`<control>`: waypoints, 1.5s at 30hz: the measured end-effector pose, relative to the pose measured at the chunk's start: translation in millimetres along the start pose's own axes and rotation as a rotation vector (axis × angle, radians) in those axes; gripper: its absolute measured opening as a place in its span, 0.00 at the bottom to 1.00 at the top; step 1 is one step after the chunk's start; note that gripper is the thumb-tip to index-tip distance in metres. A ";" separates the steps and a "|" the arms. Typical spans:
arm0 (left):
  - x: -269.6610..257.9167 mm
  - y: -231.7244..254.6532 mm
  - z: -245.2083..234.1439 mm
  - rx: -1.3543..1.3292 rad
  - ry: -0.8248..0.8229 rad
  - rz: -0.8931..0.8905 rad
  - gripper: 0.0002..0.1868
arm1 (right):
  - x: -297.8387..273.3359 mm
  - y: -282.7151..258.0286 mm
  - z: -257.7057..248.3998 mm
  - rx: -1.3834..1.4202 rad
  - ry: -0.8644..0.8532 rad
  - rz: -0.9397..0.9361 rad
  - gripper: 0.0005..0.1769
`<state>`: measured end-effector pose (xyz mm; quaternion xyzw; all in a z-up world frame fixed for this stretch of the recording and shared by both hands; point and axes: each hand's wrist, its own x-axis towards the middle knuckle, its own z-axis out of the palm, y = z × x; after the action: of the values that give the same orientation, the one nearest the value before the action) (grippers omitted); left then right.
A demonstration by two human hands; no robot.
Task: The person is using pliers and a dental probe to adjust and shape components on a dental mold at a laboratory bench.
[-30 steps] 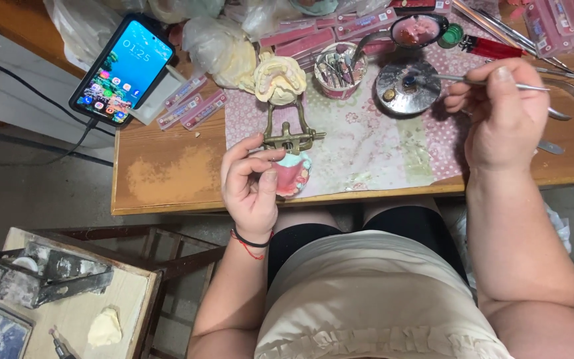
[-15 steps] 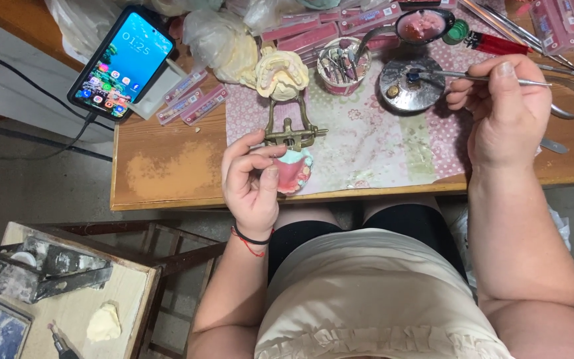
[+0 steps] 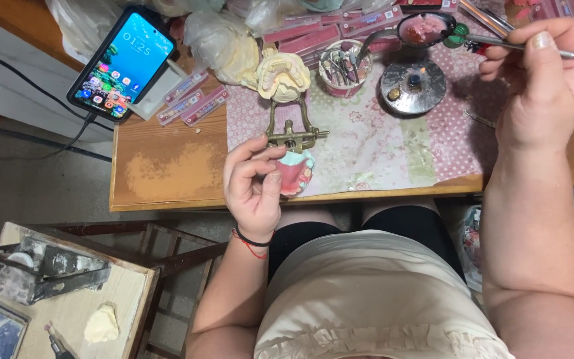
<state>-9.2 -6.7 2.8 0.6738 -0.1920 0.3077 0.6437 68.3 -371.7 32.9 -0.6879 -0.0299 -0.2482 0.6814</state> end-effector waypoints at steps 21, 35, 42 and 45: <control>-2.1 4.7 2.4 0.152 0.017 0.074 0.10 | -4.8 3.4 -59.6 0.247 -0.423 0.126 0.35; -8.9 21.8 13.1 0.476 -0.019 0.202 0.08 | -10.5 40.7 -75.5 -1.043 -0.395 -0.326 0.09; -9.0 10.0 4.5 0.572 -0.005 0.258 0.03 | -21.4 25.3 -65.0 -0.816 -0.355 -0.529 0.08; -7.5 6.4 -5.9 0.604 0.021 0.286 0.04 | -30.3 15.5 -51.9 -0.679 -0.332 -0.541 0.06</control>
<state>-19.9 -2.5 2.5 0.7972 -0.1782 0.4450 0.3671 32.0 -413.2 4.4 -0.8701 -0.2340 -0.2992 0.3142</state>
